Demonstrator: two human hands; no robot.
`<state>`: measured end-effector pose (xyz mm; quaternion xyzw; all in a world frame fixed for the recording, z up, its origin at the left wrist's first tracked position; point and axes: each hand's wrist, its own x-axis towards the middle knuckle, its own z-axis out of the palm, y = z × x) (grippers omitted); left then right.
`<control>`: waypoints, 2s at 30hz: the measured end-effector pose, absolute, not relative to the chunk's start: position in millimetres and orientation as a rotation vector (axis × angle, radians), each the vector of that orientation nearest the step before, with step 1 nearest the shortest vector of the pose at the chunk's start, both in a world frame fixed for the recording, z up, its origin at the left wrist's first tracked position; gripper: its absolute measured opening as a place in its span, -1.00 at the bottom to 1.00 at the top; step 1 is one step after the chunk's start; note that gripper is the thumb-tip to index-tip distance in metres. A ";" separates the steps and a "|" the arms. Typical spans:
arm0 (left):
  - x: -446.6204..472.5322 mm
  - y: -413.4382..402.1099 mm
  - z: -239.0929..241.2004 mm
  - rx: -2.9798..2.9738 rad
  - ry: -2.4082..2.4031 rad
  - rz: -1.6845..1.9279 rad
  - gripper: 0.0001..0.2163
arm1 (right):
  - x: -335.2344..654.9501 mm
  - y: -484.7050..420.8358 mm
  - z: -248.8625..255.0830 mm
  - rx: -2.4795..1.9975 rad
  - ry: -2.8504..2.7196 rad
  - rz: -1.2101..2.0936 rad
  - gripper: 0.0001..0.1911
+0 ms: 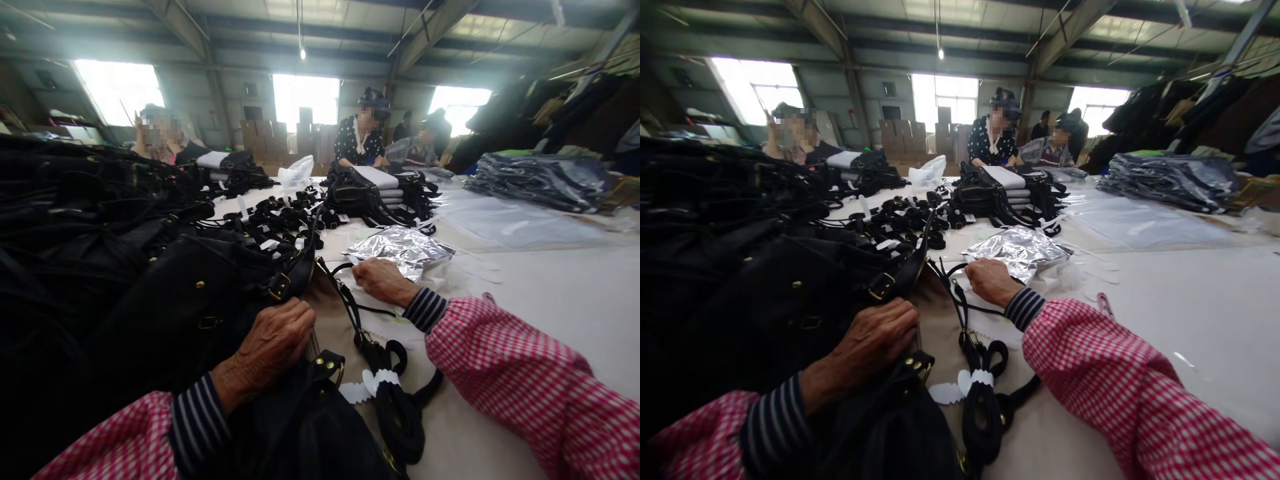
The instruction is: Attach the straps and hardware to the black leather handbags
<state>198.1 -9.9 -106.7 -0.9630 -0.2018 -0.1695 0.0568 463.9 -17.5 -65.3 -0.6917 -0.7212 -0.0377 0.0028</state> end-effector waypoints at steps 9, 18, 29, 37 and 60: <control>201.1 -11.8 -102.2 -2.923 -0.607 -0.517 -0.88 | 466.2 -10.0 -73.4 -2.155 -2.250 -0.032 -0.79; 200.1 -11.9 -103.3 -2.930 -0.622 -0.505 -0.87 | 462.4 -3.2 -82.0 -1.952 -2.249 0.146 -0.76; 199.7 -9.3 -115.8 -3.004 -0.666 -0.592 -0.84 | 444.3 -5.5 -86.6 -1.863 -2.193 0.107 -0.76; 200.1 -10.2 -98.0 -3.131 -1.129 -0.622 -0.88 | 457.2 -36.0 -73.6 -1.785 -1.968 0.112 -0.79; 202.3 -3.2 -80.2 -3.271 -1.565 -0.692 -0.83 | 369.5 -57.4 -58.8 -1.937 -2.525 0.078 -0.83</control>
